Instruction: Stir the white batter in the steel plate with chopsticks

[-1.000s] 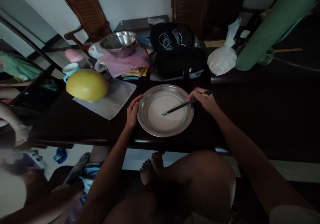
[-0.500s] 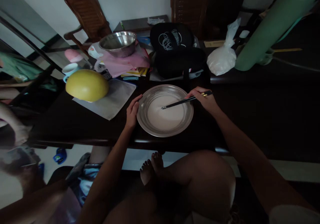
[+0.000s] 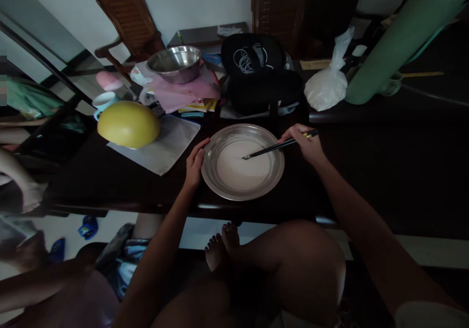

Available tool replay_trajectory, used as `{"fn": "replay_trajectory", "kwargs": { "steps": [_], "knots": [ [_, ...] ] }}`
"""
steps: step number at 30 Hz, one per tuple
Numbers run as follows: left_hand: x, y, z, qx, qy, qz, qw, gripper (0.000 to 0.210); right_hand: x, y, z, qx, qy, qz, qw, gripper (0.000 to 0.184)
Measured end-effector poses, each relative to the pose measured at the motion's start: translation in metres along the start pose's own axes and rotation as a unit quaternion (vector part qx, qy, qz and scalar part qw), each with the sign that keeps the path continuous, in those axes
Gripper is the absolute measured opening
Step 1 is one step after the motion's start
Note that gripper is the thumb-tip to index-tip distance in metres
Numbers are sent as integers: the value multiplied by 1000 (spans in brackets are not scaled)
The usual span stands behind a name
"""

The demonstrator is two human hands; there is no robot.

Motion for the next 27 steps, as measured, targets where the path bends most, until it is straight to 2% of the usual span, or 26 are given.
{"fn": "replay_trajectory", "kwargs": {
  "steps": [3,7,10,13,16,19,22,25,27],
  "knots": [
    [0,0,-1,-5,-1,-1,1000,45,1,0,1,12,22,-13,1000,39],
    [-1,0,-1,-8,-3,0,1000,45,6,-3,-2,9,-16,-64,998,38],
    [0,0,-1,-13,-7,-1,1000,46,3,-1,-1,-5,-24,-34,999,36],
    [0,0,-1,-9,-6,-4,1000,46,-1,1,1,8,19,0,1000,37],
    [-1,0,0,-6,0,-4,1000,46,1,0,1,21,29,-25,999,39],
    [-1,0,-1,-5,0,-2,1000,47,5,-2,-1,10,-16,-58,998,37],
    [-1,1,-1,-5,-5,0,1000,46,4,-1,-1,-7,-41,-41,998,33],
    [0,1,-1,-2,-3,0,1000,45,1,1,1,-1,-8,-9,1000,35],
    [0,1,-1,-2,-2,-2,1000,46,1,1,2,9,9,-13,1000,38]
  ]
}}
Point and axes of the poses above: each hand's wrist, its own y-axis towards the middle knuckle, its own x-axis out of the palm, z = x × y, the point moved 1 cm from there along y, towards the middle knuckle, and after that the axes turned 8 degrees about z, right-handed, at the moved point
